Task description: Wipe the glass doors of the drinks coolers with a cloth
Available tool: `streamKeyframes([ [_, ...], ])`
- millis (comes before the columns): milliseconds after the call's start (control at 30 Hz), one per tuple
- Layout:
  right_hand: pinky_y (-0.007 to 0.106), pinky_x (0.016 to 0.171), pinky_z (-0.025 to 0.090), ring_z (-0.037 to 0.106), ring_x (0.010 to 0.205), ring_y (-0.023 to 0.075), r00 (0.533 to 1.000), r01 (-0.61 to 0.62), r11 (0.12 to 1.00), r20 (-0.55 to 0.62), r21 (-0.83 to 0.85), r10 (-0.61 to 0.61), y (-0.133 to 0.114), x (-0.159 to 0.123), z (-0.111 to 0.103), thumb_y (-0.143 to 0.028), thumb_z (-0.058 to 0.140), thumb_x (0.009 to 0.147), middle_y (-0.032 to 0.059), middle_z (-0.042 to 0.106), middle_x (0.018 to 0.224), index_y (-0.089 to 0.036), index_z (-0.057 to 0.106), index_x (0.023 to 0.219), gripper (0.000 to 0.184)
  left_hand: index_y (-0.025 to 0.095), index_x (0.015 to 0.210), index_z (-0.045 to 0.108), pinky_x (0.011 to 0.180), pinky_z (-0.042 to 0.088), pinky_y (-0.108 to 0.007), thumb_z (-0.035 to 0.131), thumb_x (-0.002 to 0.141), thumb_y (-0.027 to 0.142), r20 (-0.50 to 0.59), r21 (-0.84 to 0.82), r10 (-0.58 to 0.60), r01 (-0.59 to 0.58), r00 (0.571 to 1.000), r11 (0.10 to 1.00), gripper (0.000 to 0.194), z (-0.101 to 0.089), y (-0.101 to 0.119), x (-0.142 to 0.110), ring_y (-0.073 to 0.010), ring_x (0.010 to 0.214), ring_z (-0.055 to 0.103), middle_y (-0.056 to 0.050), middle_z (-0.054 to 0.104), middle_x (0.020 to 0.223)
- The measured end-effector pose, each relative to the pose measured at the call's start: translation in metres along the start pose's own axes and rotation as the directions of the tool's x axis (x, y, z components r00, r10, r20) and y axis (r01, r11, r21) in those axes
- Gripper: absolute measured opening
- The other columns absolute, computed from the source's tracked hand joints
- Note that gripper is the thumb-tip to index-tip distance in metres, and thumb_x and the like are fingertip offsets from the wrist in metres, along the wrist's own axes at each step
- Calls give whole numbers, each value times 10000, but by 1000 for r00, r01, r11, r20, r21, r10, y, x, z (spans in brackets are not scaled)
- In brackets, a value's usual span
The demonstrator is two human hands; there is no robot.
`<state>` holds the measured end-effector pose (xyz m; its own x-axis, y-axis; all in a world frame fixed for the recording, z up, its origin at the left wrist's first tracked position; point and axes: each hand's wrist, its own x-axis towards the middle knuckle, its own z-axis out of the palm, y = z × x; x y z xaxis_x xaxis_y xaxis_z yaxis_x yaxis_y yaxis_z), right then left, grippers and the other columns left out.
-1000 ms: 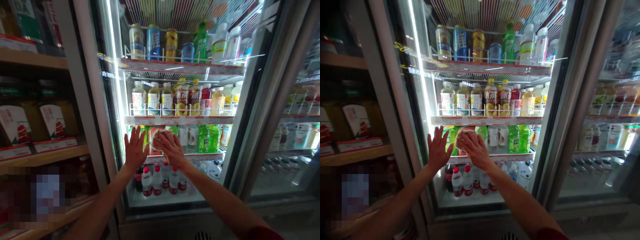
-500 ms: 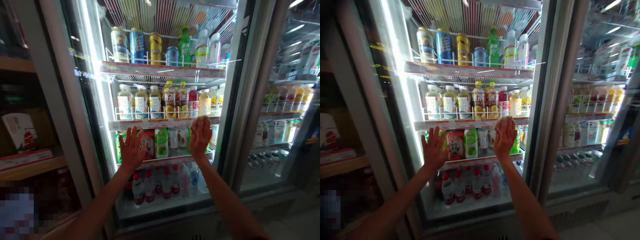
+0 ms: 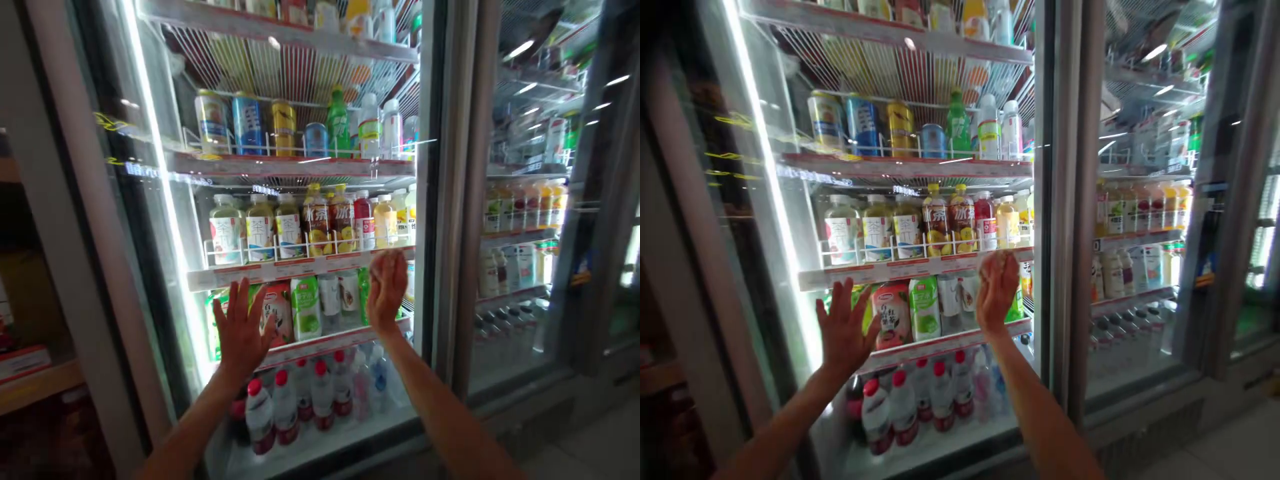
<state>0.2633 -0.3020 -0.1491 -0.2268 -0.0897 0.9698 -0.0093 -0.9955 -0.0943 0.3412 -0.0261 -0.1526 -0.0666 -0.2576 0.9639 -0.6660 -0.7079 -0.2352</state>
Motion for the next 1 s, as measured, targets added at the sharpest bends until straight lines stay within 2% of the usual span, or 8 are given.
streamKeyframes([
  [100, 498, 1037, 295, 285, 1330, 265, 951, 219, 974, 211, 54, -225, 2, 4, -1, -210, 384, 869, 103, 377, 1402, -244, 378, 1344, 476, 283, 1401, 225, 1114, 71, -495, 532, 809, 263, 4, -13, 34, -34, 999, 999, 667, 1, 2, 17, -262, 1364, 183, -58, 176, 1489],
  [300, 525, 994, 331, 333, 1297, 273, 976, -164, 985, -153, -60, 154, 15, 59, 15, -222, 364, 882, 159, 359, 1399, -178, 358, 1353, 474, 307, 1384, 266, 1105, 79, -508, 506, 831, 327, -16, -33, -5, 4, 1000, 999, 603, 0, -5, 50, -271, 1360, 196, -52, 207, 1481],
  [400, 484, 1047, 300, 257, 1340, 247, 991, 111, 994, 76, 23, -112, -14, 63, 17, -214, 393, 865, 91, 313, 1441, -238, 329, 1370, 509, 313, 1386, 253, 1102, 68, -517, 495, 837, 353, -7, -41, -30, 30, 1000, 999, 601, -1, -5, 55, -271, 1361, 194, -51, 211, 1481],
  [500, 472, 1065, 275, 265, 1340, 234, 904, 325, 943, 270, 74, -332, -17, 67, 14, -214, 424, 855, 40, 347, 1430, -301, 357, 1348, 504, 316, 1392, 234, 1102, 80, -513, 488, 837, 362, -8, -10, -8, 7, 1000, 1000, 612, -4, -11, 58, -269, 1363, 189, -47, 207, 1482],
  [600, 530, 997, 323, 338, 1297, 273, 999, 20, 997, 40, -77, -17, 2, 90, 18, -209, 393, 868, 114, 369, 1407, -246, 334, 1365, 502, 313, 1398, 219, 1102, 88, -510, 478, 841, 360, -30, 36, -32, 33, 999, 999, 616, -9, -23, 70, -269, 1366, 175, -49, 178, 1491],
  [700, 542, 974, 345, 325, 1299, 295, 985, -139, 988, -112, -65, 131, -4, 107, 28, -210, 380, 872, 157, 330, 1418, -202, 306, 1382, 516, 300, 1402, 213, 1102, 87, -510, 446, 855, 343, -67, 84, -58, 64, 996, 994, 596, -12, -35, 88, -265, 1370, 163, -57, 168, 1493],
  [867, 477, 1055, 283, 227, 1354, 251, 924, 316, 947, 205, 63, -322, -43, 106, 34, -216, 423, 857, 75, 312, 1445, -272, 358, 1352, 503, 270, 1390, 264, 1100, 93, -509, 420, 866, 338, -86, 140, -64, 75, 994, 987, 550, -16, -48, 112, -261, 1372, 154, -74, 195, 1487],
  [1000, 526, 1003, 314, 307, 1312, 281, 998, -62, 996, -6, -64, 62, -36, 132, 41, -234, 381, 880, 139, 346, 1417, -213, 361, 1354, 475, 255, 1371, 309, 1093, 115, -509, 390, 876, 347, -77, 163, -57, 69, 995, 984, 510, -22, -57, 119, -255, 1370, 167, -86, 233, 1474],
])
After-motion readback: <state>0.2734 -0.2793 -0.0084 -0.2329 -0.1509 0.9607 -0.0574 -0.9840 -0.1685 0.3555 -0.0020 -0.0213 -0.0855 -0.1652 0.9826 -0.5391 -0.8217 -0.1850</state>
